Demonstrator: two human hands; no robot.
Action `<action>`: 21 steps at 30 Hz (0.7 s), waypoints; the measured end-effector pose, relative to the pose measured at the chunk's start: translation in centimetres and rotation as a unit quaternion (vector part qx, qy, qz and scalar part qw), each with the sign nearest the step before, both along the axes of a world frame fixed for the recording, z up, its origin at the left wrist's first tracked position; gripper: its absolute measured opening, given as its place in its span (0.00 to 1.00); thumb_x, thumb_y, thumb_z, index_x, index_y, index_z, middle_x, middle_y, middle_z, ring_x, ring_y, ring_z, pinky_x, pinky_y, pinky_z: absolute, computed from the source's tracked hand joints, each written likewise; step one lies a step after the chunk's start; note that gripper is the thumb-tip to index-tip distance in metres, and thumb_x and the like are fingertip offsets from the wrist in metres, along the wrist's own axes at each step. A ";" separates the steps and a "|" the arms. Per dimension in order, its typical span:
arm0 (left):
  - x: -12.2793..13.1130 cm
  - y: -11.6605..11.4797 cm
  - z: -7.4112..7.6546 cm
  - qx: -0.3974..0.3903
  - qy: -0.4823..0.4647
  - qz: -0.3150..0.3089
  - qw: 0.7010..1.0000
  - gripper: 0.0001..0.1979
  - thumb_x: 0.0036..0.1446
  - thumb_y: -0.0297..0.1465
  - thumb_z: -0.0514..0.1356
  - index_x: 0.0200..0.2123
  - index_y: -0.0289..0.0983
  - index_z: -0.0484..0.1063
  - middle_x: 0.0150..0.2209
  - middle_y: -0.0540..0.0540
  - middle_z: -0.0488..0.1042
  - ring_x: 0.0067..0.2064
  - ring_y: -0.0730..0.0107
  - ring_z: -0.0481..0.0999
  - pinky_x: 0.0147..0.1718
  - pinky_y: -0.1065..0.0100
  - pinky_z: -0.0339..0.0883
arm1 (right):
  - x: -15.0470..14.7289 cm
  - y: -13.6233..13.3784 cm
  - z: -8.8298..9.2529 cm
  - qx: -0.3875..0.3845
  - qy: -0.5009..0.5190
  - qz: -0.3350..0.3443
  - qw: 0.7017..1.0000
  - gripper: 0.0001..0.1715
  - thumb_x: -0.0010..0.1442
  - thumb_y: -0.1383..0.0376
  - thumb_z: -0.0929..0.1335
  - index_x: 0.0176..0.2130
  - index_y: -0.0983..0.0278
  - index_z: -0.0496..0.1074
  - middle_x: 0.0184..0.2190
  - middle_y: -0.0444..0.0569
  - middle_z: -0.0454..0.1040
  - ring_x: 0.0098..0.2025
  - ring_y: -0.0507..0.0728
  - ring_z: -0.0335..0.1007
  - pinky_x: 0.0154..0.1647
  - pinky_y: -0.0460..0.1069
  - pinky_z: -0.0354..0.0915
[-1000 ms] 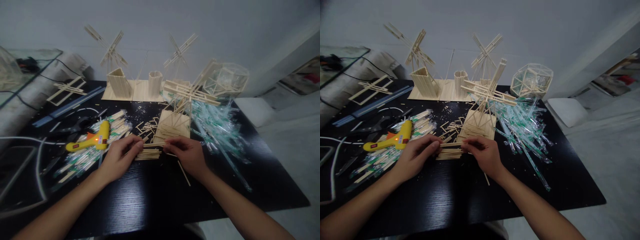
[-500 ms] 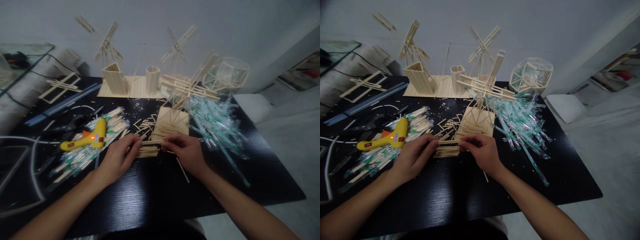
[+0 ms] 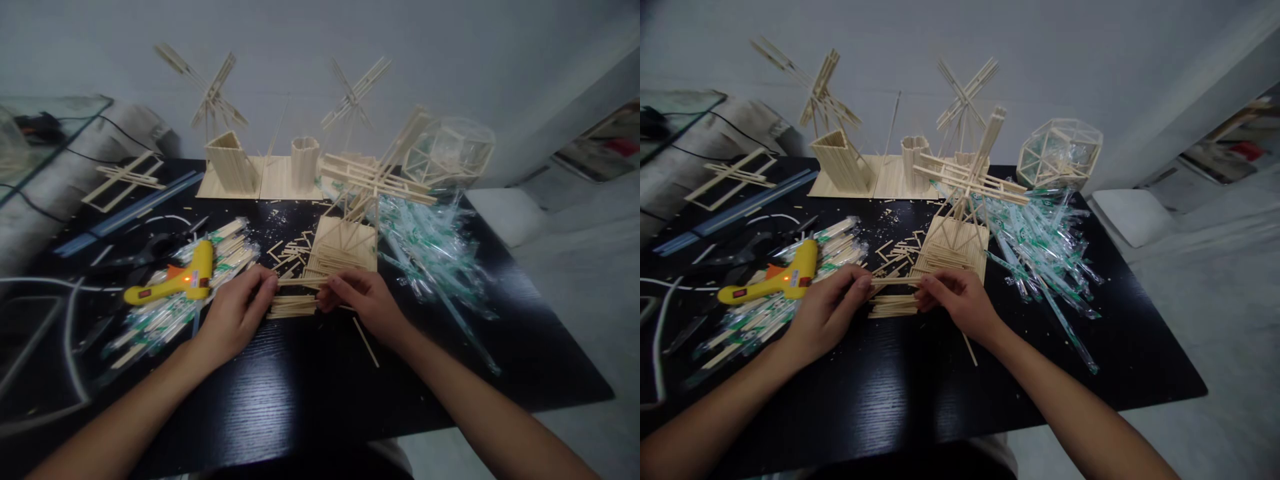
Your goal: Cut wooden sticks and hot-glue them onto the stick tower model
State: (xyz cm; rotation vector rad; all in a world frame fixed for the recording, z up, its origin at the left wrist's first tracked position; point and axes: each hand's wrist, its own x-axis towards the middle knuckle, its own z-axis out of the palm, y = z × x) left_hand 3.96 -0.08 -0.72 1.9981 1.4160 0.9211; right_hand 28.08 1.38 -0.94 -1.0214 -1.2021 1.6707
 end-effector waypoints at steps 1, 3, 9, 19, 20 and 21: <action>0.0 0.0 0.0 -0.004 -0.001 -0.003 1.000 0.13 0.71 0.36 0.52 0.34 0.39 0.69 0.27 0.53 0.69 0.29 0.72 0.68 0.30 0.70 0.63 | 0.0 0.0 0.0 0.000 -0.002 0.011 1.000 0.22 0.59 0.49 0.75 0.33 0.66 0.80 0.28 0.49 0.82 0.28 0.53 0.80 0.33 0.49 0.78; 0.0 0.0 0.0 -0.012 -0.005 -0.010 1.000 0.13 0.71 0.36 0.52 0.34 0.39 0.69 0.27 0.53 0.69 0.28 0.73 0.68 0.30 0.70 0.62 | 0.0 0.0 0.1 0.005 -0.004 0.018 1.000 0.23 0.60 0.48 0.75 0.32 0.66 0.79 0.26 0.47 0.80 0.27 0.52 0.78 0.32 0.48 0.76; 0.0 0.0 -0.1 -0.016 -0.009 -0.015 1.000 0.14 0.71 0.37 0.52 0.34 0.38 0.69 0.27 0.53 0.69 0.28 0.73 0.67 0.29 0.70 0.61 | 0.0 -0.2 0.4 0.038 -0.032 0.005 0.999 0.23 0.61 0.49 0.74 0.31 0.66 0.79 0.23 0.45 0.76 0.25 0.51 0.72 0.29 0.47 0.72; 0.1 -0.1 -0.1 -0.008 -0.010 -0.014 1.000 0.12 0.71 0.35 0.52 0.36 0.38 0.70 0.29 0.52 0.71 0.30 0.72 0.68 0.32 0.70 0.62 | -0.1 -0.5 0.5 0.064 -0.062 -0.027 0.996 0.21 0.62 0.50 0.73 0.31 0.65 0.79 0.22 0.45 0.75 0.23 0.50 0.70 0.25 0.46 0.69; 0.2 -0.1 -0.1 -0.006 -0.010 -0.014 1.000 0.12 0.71 0.35 0.52 0.36 0.38 0.70 0.29 0.52 0.71 0.30 0.72 0.68 0.32 0.70 0.62 | -0.1 -0.5 0.5 0.064 -0.062 -0.027 0.996 0.21 0.62 0.50 0.73 0.31 0.65 0.79 0.22 0.45 0.75 0.23 0.50 0.70 0.25 0.46 0.69; 0.2 -0.1 -0.1 -0.005 -0.010 -0.014 1.000 0.12 0.71 0.35 0.52 0.35 0.38 0.70 0.29 0.52 0.71 0.29 0.72 0.68 0.31 0.70 0.62 | -0.2 -0.5 0.5 0.064 -0.063 -0.026 0.996 0.21 0.62 0.50 0.73 0.31 0.65 0.79 0.22 0.45 0.75 0.23 0.50 0.70 0.25 0.46 0.69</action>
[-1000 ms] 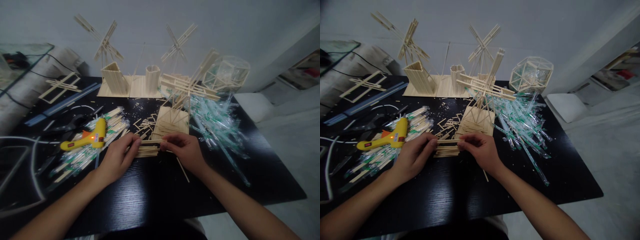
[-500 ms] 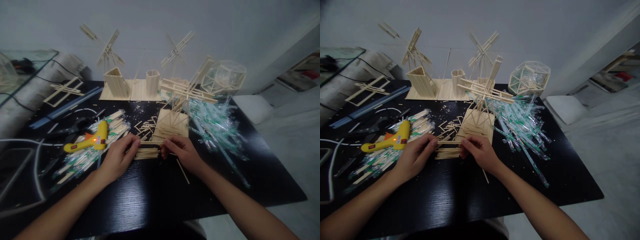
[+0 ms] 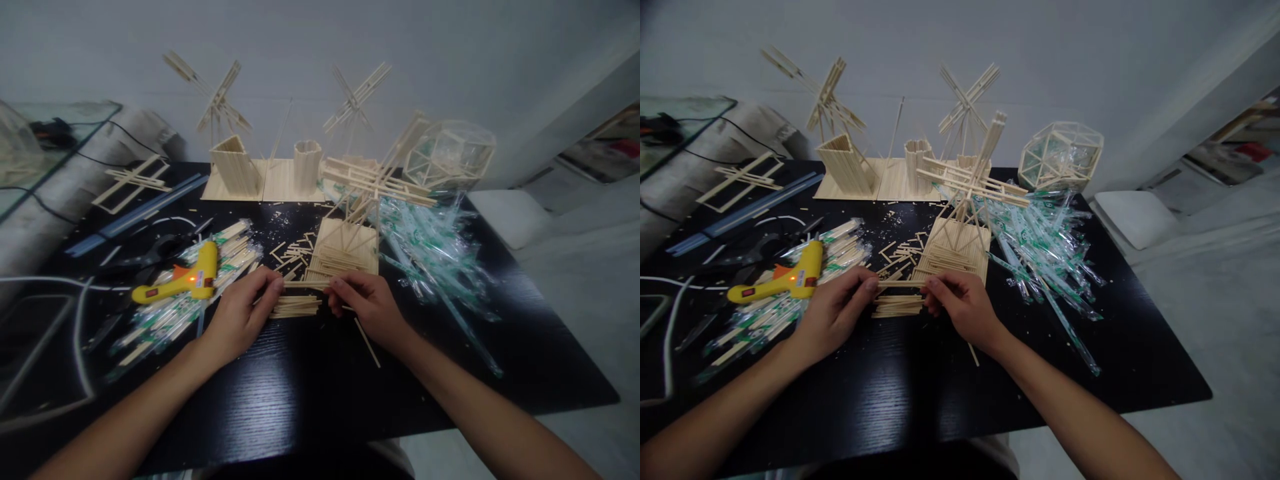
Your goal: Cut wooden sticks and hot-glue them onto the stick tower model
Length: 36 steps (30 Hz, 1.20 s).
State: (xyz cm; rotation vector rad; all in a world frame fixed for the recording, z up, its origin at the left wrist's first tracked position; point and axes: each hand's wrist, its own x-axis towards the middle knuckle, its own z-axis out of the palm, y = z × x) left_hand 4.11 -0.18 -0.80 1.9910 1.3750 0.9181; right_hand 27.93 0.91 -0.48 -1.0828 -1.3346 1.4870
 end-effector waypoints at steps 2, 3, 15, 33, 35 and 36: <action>0.0 0.0 0.0 0.000 0.001 0.000 1.000 0.13 0.71 0.35 0.52 0.35 0.38 0.70 0.28 0.52 0.71 0.29 0.72 0.68 0.31 0.70 0.62 | 0.0 0.0 0.0 0.002 0.000 0.001 1.000 0.21 0.62 0.50 0.73 0.30 0.65 0.79 0.22 0.45 0.75 0.23 0.50 0.70 0.25 0.46 0.69; 0.0 0.0 0.1 -0.001 0.002 0.001 1.000 0.13 0.71 0.35 0.52 0.35 0.38 0.70 0.28 0.52 0.71 0.29 0.72 0.68 0.31 0.70 0.62 | -0.1 0.0 0.0 0.003 0.002 0.002 1.000 0.21 0.62 0.50 0.73 0.30 0.65 0.79 0.22 0.45 0.75 0.23 0.50 0.70 0.25 0.45 0.68; 0.1 -0.1 0.1 0.015 0.004 0.002 1.000 0.12 0.71 0.34 0.53 0.35 0.38 0.70 0.29 0.52 0.71 0.30 0.73 0.69 0.31 0.71 0.62 | -0.2 0.0 0.0 -0.001 -0.002 -0.002 1.000 0.22 0.61 0.49 0.74 0.30 0.66 0.79 0.22 0.45 0.74 0.23 0.51 0.69 0.25 0.46 0.68; 0.3 -0.3 0.0 0.094 -0.017 -0.035 0.995 0.09 0.65 0.33 0.64 0.48 0.39 0.77 0.35 0.48 0.80 0.33 0.71 0.77 0.34 0.70 0.71 | -0.5 -0.2 -0.4 -0.018 0.004 0.004 1.000 0.22 0.61 0.49 0.74 0.29 0.66 0.78 0.22 0.45 0.74 0.23 0.50 0.68 0.25 0.46 0.66; 0.5 -0.4 -0.1 0.103 -0.024 -0.034 0.994 0.07 0.65 0.32 0.64 0.45 0.39 0.78 0.36 0.47 0.81 0.34 0.70 0.79 0.34 0.69 0.71 | -0.5 -0.2 -0.3 -0.026 0.007 0.009 1.000 0.23 0.61 0.49 0.74 0.29 0.66 0.78 0.22 0.45 0.74 0.23 0.50 0.68 0.26 0.46 0.66; 0.6 -0.4 -0.1 0.103 -0.028 -0.032 0.994 0.06 0.65 0.32 0.64 0.44 0.39 0.78 0.36 0.47 0.81 0.35 0.70 0.79 0.35 0.69 0.72 | -0.6 -0.3 -0.3 -0.031 0.007 0.013 0.999 0.23 0.61 0.48 0.73 0.29 0.66 0.78 0.22 0.45 0.74 0.23 0.50 0.68 0.26 0.46 0.66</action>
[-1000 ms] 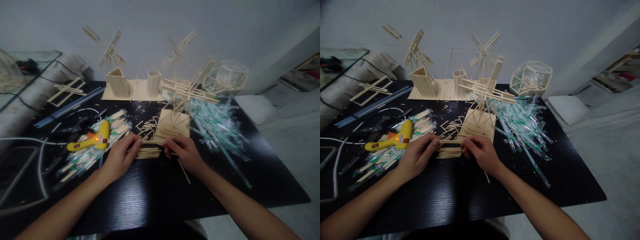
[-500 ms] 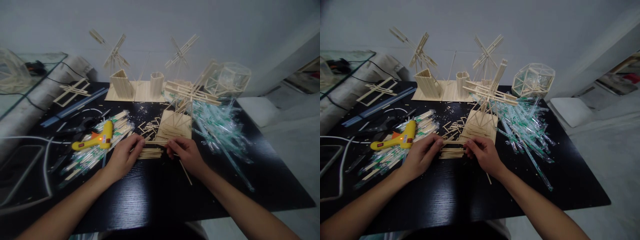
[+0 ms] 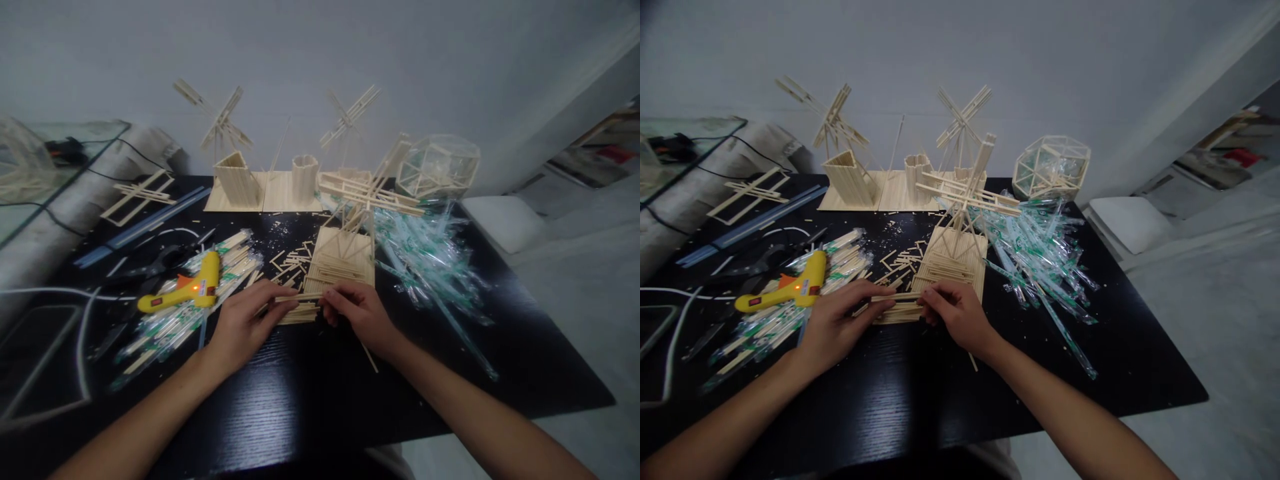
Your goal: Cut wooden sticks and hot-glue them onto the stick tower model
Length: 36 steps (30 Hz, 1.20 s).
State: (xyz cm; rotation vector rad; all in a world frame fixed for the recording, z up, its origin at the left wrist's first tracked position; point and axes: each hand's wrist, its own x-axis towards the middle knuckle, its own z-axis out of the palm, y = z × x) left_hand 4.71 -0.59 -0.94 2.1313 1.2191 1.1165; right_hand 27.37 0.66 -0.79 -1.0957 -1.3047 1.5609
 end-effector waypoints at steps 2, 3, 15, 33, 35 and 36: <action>0.0 0.0 0.0 -0.003 -0.003 0.000 1.000 0.05 0.66 0.31 0.64 0.44 0.39 0.78 0.37 0.46 0.82 0.37 0.69 0.80 0.36 0.68 0.73 | 0.0 0.0 -0.1 -0.007 0.002 0.005 1.000 0.24 0.60 0.48 0.73 0.29 0.66 0.78 0.22 0.45 0.74 0.23 0.50 0.68 0.26 0.46 0.66; -0.1 -0.1 0.0 -0.003 -0.004 -0.002 1.000 0.05 0.66 0.31 0.63 0.44 0.39 0.78 0.37 0.46 0.82 0.37 0.68 0.80 0.37 0.68 0.73 | 0.0 0.0 -0.1 -0.009 0.004 0.006 1.000 0.24 0.60 0.47 0.74 0.29 0.66 0.78 0.22 0.45 0.74 0.23 0.50 0.68 0.25 0.46 0.66; 0.0 0.0 0.2 0.009 -0.016 0.011 1.000 0.03 0.64 0.28 0.64 0.42 0.39 0.78 0.36 0.48 0.81 0.37 0.70 0.80 0.37 0.69 0.73 | 0.1 0.1 -0.1 -0.021 0.027 -0.002 0.999 0.26 0.60 0.46 0.73 0.30 0.67 0.80 0.22 0.47 0.76 0.23 0.52 0.71 0.26 0.47 0.69; 0.6 -0.4 -1.1 0.011 -0.036 -0.014 0.999 0.05 0.64 0.26 0.65 0.43 0.39 0.78 0.37 0.49 0.82 0.37 0.74 0.80 0.37 0.74 0.73 | 0.2 -0.8 -1.1 0.248 -0.166 -0.077 0.951 0.03 0.59 0.65 0.77 0.37 0.58 0.84 0.32 0.45 0.86 0.32 0.57 0.84 0.40 0.49 0.79; 0.6 -0.5 -1.2 0.011 -0.039 -0.017 0.999 0.06 0.63 0.26 0.66 0.43 0.39 0.78 0.38 0.49 0.82 0.37 0.74 0.81 0.38 0.74 0.73 | 0.2 -0.8 -1.0 0.240 -0.160 -0.075 0.954 0.04 0.59 0.66 0.77 0.37 0.59 0.84 0.31 0.44 0.86 0.30 0.56 0.83 0.37 0.47 0.78; 0.6 -0.5 -1.1 0.011 -0.041 -0.018 0.999 0.06 0.63 0.25 0.66 0.43 0.39 0.78 0.38 0.49 0.82 0.37 0.74 0.81 0.38 0.74 0.73 | 0.2 -0.8 -1.0 0.238 -0.158 -0.075 0.955 0.04 0.59 0.66 0.77 0.37 0.59 0.84 0.31 0.43 0.86 0.29 0.55 0.83 0.36 0.47 0.78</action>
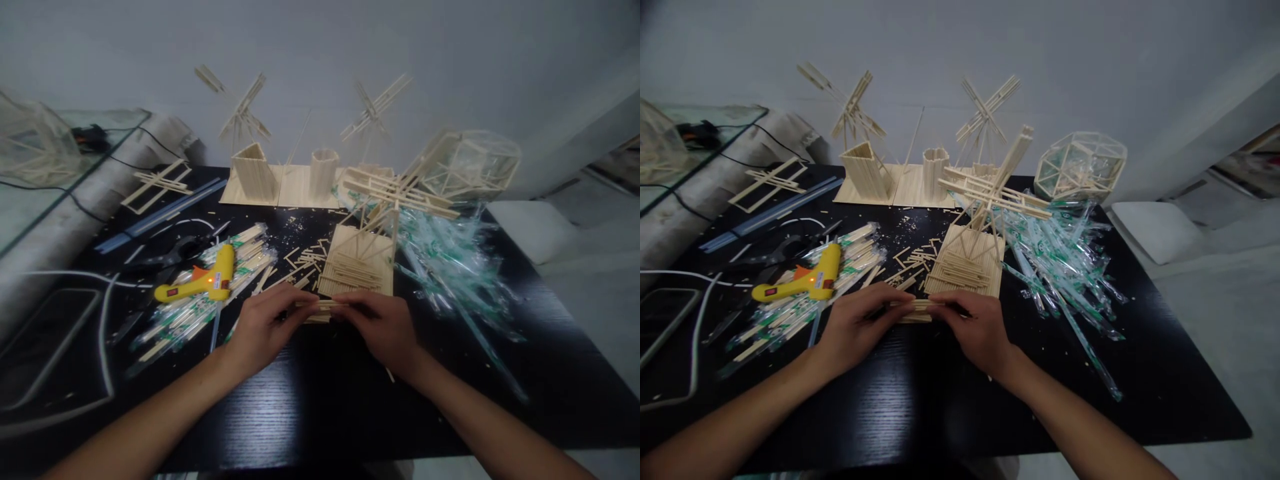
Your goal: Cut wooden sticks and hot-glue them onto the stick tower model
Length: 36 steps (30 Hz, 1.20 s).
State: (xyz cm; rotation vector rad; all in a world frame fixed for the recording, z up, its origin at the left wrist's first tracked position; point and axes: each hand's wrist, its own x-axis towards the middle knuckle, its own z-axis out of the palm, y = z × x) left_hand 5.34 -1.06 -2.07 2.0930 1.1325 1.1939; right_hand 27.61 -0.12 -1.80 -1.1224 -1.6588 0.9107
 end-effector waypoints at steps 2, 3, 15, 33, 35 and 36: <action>0.0 0.0 0.1 -0.001 -0.002 -0.001 1.000 0.06 0.63 0.25 0.66 0.43 0.38 0.78 0.38 0.49 0.82 0.37 0.74 0.80 0.38 0.74 0.72 | 0.0 -0.1 0.0 0.003 0.002 0.002 1.000 0.05 0.58 0.67 0.77 0.38 0.58 0.84 0.31 0.43 0.86 0.29 0.55 0.83 0.35 0.46 0.78; 0.1 -0.1 0.2 -0.003 -0.001 -0.001 1.000 0.06 0.63 0.25 0.66 0.43 0.38 0.78 0.37 0.49 0.81 0.36 0.75 0.80 0.37 0.74 0.72 | 0.0 -0.1 0.1 0.007 0.001 0.003 1.000 0.06 0.58 0.68 0.77 0.38 0.58 0.84 0.31 0.43 0.86 0.29 0.55 0.83 0.36 0.46 0.78; -0.5 0.4 0.4 0.010 0.043 -0.011 0.999 0.05 0.64 0.27 0.65 0.44 0.37 0.77 0.38 0.47 0.81 0.36 0.74 0.80 0.35 0.73 0.72 | 0.0 0.2 -0.2 -0.043 -0.005 0.003 0.999 0.04 0.58 0.63 0.77 0.37 0.59 0.84 0.29 0.44 0.85 0.29 0.56 0.82 0.35 0.47 0.76; -1.5 1.0 0.9 0.042 0.070 -0.027 0.996 0.04 0.65 0.30 0.64 0.42 0.37 0.78 0.36 0.47 0.81 0.35 0.73 0.80 0.37 0.73 0.73 | -0.1 0.5 -0.1 -0.123 0.059 0.010 0.991 0.07 0.56 0.60 0.78 0.35 0.60 0.84 0.27 0.45 0.84 0.28 0.56 0.83 0.31 0.47 0.76; -1.4 1.0 1.0 -0.004 0.068 -0.001 0.998 0.05 0.65 0.33 0.65 0.41 0.38 0.78 0.34 0.49 0.81 0.33 0.73 0.79 0.35 0.73 0.71 | -0.1 0.5 -0.2 -0.146 0.079 0.014 0.986 0.10 0.55 0.59 0.78 0.36 0.61 0.83 0.27 0.45 0.84 0.29 0.57 0.83 0.32 0.48 0.77; -1.4 1.0 1.1 -0.034 0.065 0.013 0.997 0.06 0.65 0.35 0.65 0.41 0.38 0.78 0.32 0.50 0.80 0.31 0.74 0.78 0.32 0.73 0.70 | -0.1 0.6 -0.2 -0.154 0.085 0.015 0.984 0.11 0.54 0.58 0.79 0.37 0.61 0.83 0.28 0.46 0.84 0.30 0.57 0.84 0.32 0.48 0.78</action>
